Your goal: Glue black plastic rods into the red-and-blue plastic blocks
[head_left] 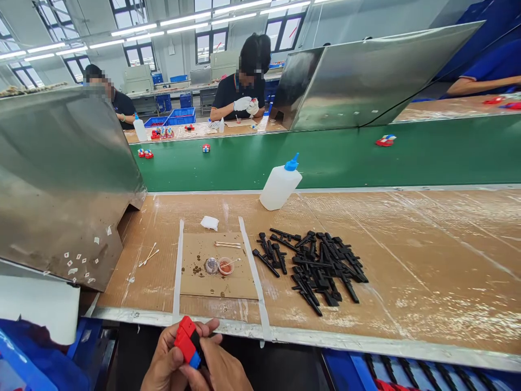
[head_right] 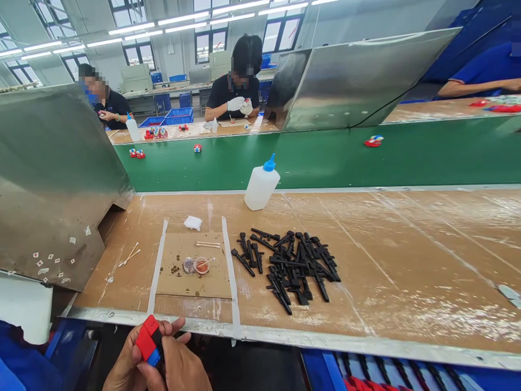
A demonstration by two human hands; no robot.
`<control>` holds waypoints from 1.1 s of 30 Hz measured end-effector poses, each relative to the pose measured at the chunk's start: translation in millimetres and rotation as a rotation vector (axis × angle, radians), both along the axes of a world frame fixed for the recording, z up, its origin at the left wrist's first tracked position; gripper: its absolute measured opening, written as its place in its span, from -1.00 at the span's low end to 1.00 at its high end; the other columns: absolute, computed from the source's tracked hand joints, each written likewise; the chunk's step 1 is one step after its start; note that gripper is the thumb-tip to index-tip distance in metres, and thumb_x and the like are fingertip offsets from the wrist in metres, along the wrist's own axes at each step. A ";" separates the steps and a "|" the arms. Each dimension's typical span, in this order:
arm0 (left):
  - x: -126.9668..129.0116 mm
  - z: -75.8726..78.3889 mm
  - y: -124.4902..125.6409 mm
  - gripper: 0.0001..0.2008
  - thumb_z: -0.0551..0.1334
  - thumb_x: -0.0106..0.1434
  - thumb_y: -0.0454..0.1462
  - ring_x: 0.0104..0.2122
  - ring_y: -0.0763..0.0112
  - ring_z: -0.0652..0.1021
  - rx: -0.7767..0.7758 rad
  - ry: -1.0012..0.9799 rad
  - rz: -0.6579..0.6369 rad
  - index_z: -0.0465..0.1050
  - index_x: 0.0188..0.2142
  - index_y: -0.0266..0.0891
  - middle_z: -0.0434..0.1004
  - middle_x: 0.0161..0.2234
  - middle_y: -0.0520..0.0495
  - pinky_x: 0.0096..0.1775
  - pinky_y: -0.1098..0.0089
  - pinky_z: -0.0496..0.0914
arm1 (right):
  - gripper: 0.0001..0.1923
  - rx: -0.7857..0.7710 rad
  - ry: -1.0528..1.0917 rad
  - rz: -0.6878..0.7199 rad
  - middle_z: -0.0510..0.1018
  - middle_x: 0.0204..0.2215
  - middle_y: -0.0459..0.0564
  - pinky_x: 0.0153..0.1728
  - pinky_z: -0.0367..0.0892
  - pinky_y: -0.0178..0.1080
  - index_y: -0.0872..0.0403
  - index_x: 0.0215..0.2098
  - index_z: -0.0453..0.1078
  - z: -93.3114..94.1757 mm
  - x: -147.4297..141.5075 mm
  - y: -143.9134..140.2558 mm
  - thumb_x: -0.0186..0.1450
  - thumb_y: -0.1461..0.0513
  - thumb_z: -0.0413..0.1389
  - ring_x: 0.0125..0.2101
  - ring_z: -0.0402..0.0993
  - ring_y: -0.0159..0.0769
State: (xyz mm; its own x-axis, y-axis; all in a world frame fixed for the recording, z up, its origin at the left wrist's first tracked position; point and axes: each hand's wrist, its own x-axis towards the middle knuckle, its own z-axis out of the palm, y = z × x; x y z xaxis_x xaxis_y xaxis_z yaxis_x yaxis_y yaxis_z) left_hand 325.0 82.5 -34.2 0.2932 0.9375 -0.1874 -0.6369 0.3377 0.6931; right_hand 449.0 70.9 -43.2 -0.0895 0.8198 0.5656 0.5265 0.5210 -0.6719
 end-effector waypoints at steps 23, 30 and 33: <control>-31.2 5.6 15.2 -0.25 0.60 -0.19 -0.03 0.16 -0.17 0.48 0.127 0.233 -0.256 0.60 0.02 -0.18 0.55 0.12 -0.33 0.16 0.07 0.33 | -0.41 0.052 -0.198 0.034 0.50 -0.63 -0.09 -0.68 0.23 -0.30 0.06 -0.37 0.31 21.4 10.5 17.5 0.48 -0.13 -0.30 -0.68 0.47 -0.33; -29.3 21.9 12.2 -0.44 0.60 -0.18 -0.10 0.14 -0.11 0.49 0.058 0.225 -0.206 0.66 -0.14 -0.14 0.64 0.00 -0.20 0.20 0.09 0.26 | -0.43 0.204 -0.242 0.031 0.50 -0.65 -0.07 -0.74 0.18 -0.25 0.14 -0.36 0.38 26.6 8.2 21.4 0.50 -0.06 -0.22 -0.69 0.47 -0.31; -30.9 23.2 12.9 -0.44 0.62 -0.22 -0.11 0.12 -0.09 0.50 0.043 0.221 -0.216 0.66 -0.17 -0.13 0.66 -0.04 -0.19 0.17 0.12 0.29 | -0.40 0.231 -0.259 0.035 0.51 -0.65 -0.06 -0.73 0.19 -0.25 0.16 -0.37 0.40 23.9 8.0 22.2 0.51 -0.06 -0.24 -0.69 0.47 -0.31</control>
